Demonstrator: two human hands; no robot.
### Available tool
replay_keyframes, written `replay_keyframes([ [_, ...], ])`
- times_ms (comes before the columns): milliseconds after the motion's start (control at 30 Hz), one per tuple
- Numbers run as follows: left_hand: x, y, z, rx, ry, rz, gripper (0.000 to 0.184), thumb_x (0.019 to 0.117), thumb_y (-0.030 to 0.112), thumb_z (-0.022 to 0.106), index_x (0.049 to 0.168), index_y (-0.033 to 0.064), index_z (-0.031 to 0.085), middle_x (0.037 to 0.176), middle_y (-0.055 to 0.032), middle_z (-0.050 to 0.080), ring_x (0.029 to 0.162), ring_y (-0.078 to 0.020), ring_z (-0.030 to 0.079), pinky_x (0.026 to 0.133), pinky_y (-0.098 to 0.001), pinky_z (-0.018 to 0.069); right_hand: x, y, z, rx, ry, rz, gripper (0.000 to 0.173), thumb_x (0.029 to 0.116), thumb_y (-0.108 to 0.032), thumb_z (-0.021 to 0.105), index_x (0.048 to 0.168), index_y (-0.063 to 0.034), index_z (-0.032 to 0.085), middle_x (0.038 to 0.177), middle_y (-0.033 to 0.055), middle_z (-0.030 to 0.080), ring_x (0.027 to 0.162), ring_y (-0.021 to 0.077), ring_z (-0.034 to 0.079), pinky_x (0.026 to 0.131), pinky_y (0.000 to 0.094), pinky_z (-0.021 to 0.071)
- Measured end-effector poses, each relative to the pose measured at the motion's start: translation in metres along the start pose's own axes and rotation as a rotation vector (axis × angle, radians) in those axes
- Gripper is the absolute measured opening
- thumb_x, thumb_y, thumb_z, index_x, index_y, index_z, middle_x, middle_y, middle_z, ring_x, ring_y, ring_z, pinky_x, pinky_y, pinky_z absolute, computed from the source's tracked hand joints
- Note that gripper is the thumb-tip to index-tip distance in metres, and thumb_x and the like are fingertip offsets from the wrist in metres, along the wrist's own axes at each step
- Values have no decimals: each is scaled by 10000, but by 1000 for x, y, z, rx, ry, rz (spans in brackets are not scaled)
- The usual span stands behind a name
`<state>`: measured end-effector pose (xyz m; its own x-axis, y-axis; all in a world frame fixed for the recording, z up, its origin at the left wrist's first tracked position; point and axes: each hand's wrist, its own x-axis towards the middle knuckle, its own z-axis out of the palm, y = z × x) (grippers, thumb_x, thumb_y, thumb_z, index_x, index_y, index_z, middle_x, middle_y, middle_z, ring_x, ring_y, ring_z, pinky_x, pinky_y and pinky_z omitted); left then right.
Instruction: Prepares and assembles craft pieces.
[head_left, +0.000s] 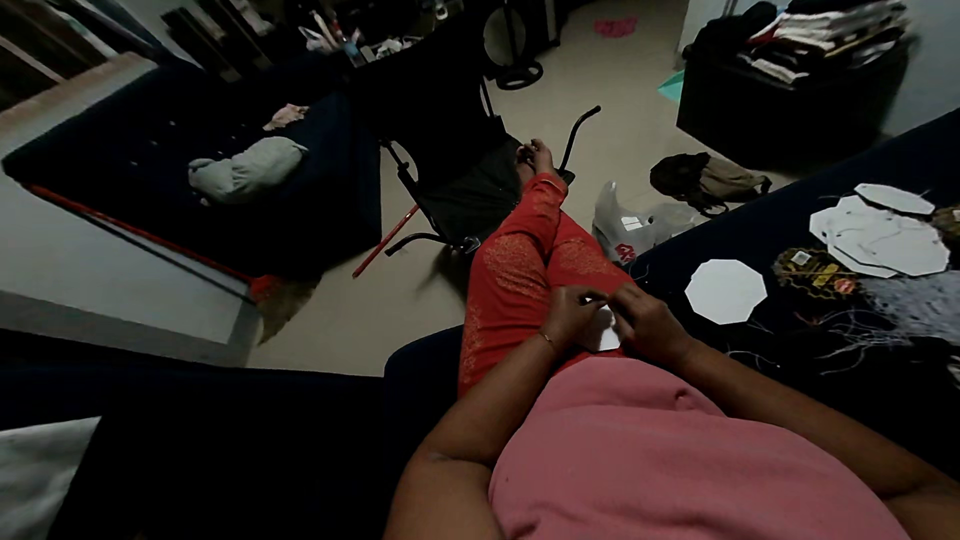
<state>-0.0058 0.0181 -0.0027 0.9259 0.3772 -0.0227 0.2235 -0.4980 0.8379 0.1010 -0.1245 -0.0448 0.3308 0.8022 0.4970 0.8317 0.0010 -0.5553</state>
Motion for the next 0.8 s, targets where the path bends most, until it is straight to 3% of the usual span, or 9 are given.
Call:
replay_keyframes([
  [100,2,7,0,111,-73,-9,234,994,112,630,1133,-54,720,1075,-183,725,943,-212,678,916,-363,524,0,5,4,44,64,57,156,946,-31,578,968,75,691,937,212,691,838,320,703,758,444,594],
  [167,4,2,1,56,-57,-8,214,992,98,630,1086,-74,714,1022,-176,724,914,-181,676,897,-336,529,0,7,4,112,82,116,165,956,-55,585,976,59,703,939,194,698,822,275,700,748,410,591],
  [300,6,-10,2,-149,-18,5,179,986,67,622,1051,-88,685,942,-116,697,847,-81,633,834,-254,526,0,11,1,388,67,208,250,953,-81,638,1171,37,680,1078,143,718,927,165,711,821,318,602],
  [367,6,-13,3,-194,-6,19,166,978,60,632,1038,-85,685,926,-97,695,831,-57,628,816,-233,526,-1,15,4,476,130,208,318,913,-66,676,1216,31,657,1040,97,737,910,120,721,822,285,608],
  [500,5,-10,5,-193,-30,-2,170,989,62,614,1046,-87,672,918,-98,683,824,-61,618,810,-238,522,-2,19,6,501,200,190,312,865,-45,708,1162,35,654,921,57,743,822,86,717,794,272,605],
  [667,6,-5,8,-159,-38,-73,214,1026,99,574,1091,-91,646,961,-135,668,853,-114,622,831,-283,524,-2,22,14,423,179,144,211,895,-55,657,1073,41,593,902,82,676,796,111,658,738,274,567],
  [800,7,-2,11,-175,-12,-111,228,1032,76,559,1150,-105,632,1199,-208,635,1070,-190,632,955,-328,519,-3,18,15,280,217,82,147,889,-28,636,1013,50,621,893,129,669,773,164,657,717,307,572],
])
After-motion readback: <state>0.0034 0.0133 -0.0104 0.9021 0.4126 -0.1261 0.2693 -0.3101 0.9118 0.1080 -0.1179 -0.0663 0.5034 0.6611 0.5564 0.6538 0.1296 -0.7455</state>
